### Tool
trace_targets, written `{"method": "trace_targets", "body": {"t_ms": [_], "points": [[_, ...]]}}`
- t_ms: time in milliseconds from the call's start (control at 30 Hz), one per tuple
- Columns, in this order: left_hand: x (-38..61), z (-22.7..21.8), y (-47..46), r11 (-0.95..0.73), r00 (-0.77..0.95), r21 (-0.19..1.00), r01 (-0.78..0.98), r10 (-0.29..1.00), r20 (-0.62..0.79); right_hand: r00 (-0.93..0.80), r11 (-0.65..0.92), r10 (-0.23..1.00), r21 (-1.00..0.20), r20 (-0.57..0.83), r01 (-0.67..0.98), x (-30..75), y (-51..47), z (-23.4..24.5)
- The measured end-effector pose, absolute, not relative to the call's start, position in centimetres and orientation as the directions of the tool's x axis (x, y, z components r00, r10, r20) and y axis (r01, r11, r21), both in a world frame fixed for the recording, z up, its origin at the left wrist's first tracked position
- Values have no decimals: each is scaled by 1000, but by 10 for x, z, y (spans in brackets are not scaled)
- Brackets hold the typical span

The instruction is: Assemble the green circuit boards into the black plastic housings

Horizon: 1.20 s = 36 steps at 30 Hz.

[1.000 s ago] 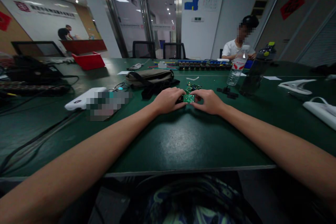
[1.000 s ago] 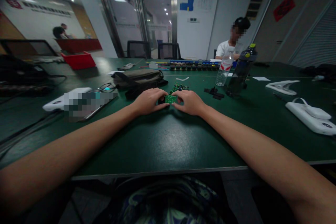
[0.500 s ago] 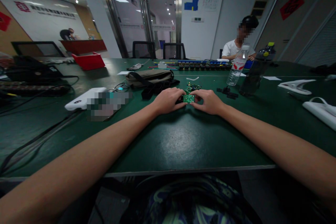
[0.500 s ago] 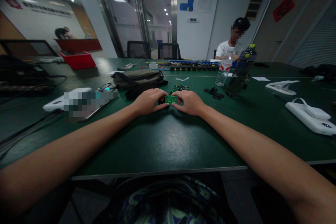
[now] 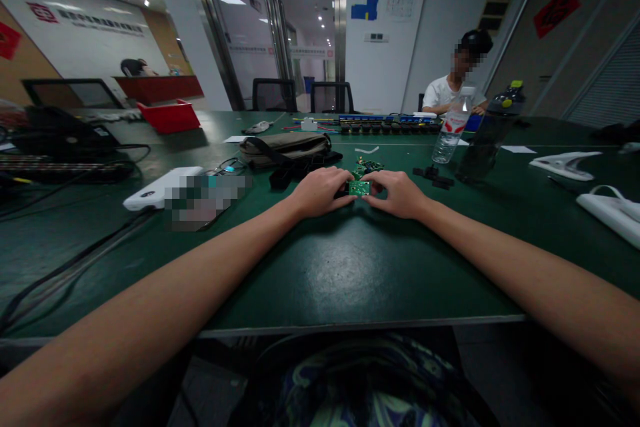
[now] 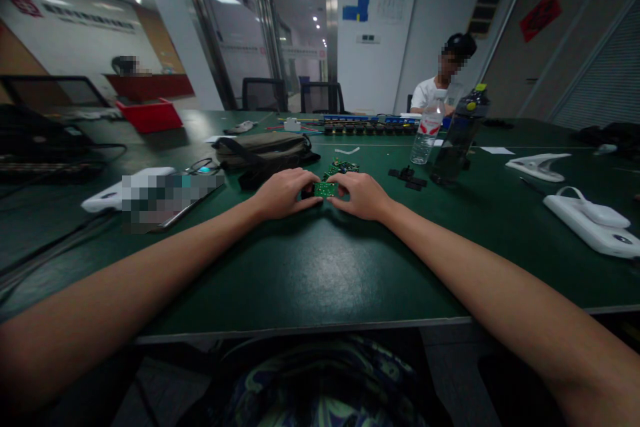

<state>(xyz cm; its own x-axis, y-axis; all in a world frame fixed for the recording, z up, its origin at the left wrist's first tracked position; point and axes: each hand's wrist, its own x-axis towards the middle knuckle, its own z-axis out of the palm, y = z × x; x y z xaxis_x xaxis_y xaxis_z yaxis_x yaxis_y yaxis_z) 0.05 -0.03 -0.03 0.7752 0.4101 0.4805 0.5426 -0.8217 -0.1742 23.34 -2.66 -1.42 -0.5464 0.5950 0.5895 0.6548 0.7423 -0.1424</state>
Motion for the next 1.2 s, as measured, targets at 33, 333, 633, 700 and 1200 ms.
{"method": "trace_targets", "body": {"t_ms": [33, 333, 633, 700, 1200], "points": [[0, 0, 0, -821, 774, -173, 543, 411, 482, -546, 742, 596, -144, 588, 655, 233, -27, -14], [1, 1, -1, -826, 775, -160, 541, 415, 476, -545, 743, 595, -145, 592, 654, 234, -27, -14], [1, 1, -2, -824, 771, -145, 547, 429, 471, -547, 743, 592, -140, 592, 654, 233, -27, -14], [1, 1, -2, -824, 771, -152, 546, 423, 477, -547, 742, 592, -136, 592, 656, 233, -27, -14], [0, 0, -1, -828, 771, -156, 538, 410, 488, -544, 745, 592, -145, 595, 651, 233, -27, -14]]}}
